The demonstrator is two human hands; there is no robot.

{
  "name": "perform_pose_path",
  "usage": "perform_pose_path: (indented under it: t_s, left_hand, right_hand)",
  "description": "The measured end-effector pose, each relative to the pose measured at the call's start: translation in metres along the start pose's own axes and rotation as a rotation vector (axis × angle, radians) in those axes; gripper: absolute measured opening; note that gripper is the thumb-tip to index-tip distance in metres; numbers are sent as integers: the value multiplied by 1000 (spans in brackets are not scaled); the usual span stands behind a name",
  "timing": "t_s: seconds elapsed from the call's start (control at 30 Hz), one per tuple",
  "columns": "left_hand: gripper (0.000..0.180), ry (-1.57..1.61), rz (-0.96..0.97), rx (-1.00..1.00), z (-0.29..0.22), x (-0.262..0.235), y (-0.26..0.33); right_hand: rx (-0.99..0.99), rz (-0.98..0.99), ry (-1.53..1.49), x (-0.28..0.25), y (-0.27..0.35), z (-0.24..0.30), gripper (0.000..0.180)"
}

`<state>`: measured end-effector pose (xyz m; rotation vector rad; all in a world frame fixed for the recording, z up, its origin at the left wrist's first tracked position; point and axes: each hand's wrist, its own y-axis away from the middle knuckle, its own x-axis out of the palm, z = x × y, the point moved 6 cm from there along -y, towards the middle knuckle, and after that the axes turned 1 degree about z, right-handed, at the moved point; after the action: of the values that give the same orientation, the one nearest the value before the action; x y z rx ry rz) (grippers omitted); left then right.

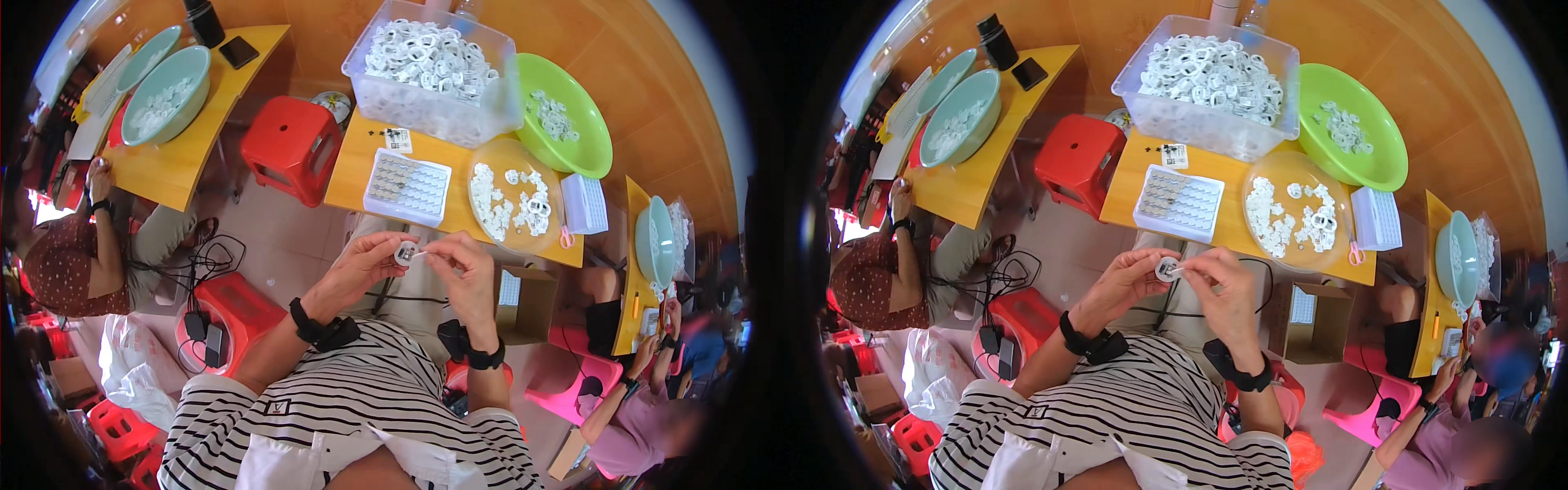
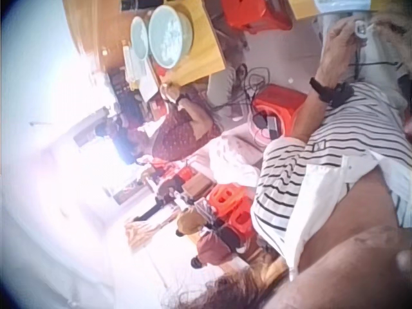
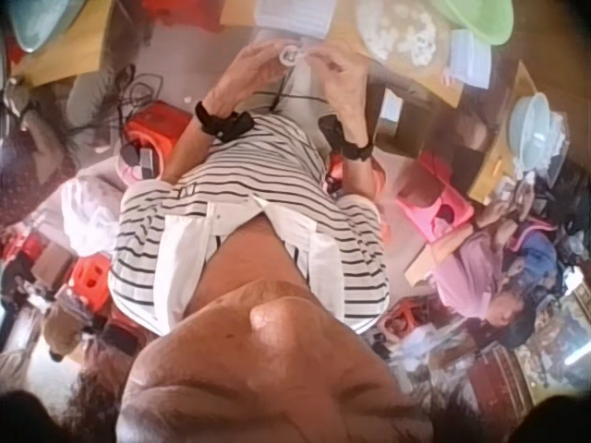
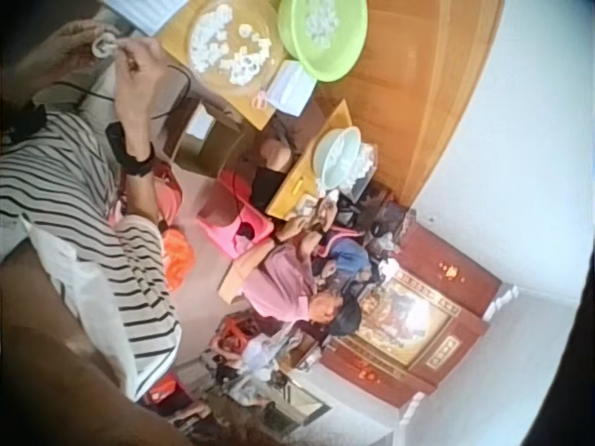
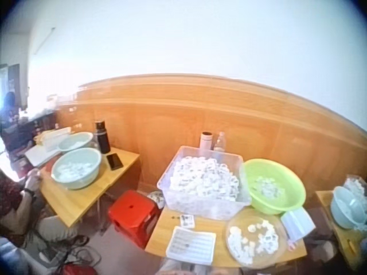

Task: Assembling small white and gray plastic components by hand in a workshop environment.

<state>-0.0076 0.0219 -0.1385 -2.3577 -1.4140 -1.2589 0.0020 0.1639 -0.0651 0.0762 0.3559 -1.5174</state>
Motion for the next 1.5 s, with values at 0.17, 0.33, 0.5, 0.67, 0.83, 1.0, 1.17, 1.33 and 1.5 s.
perform_pose_path:
  t_s: [0.17,0.33,0.5,0.67,0.83,1.0,1.17,1.33,1.5]
  left_hand:
    - [29,-18,10,40,-4,-3,2]
    - [28,-114,-33,37,-3,-1,2]
    - [26,-75,-20,34,0,-2,-1]
    - [25,-39,-14,27,1,1,-3]
    - [22,-120,21,106,0,-2,-3]
    - [19,-206,-83,165,-10,2,-2]
    - [18,-329,-78,240,-7,2,-4]
    - [12,-450,-127,392,-12,5,0]
    - [10,-490,-163,413,-15,5,2]
  right_hand:
    - [-53,70,206,21,-5,13,11]
    - [-110,113,291,24,-5,15,11]
    - [-73,79,263,23,-7,15,12]
    - [-123,49,294,23,-4,0,14]
    - [-123,15,217,28,-1,-3,19]
    - [234,-122,-264,19,10,-43,15]
    - [297,-98,-281,25,12,-46,10]
    - [281,-108,-220,31,12,-46,9]
    - [170,-148,-107,34,10,-33,8]
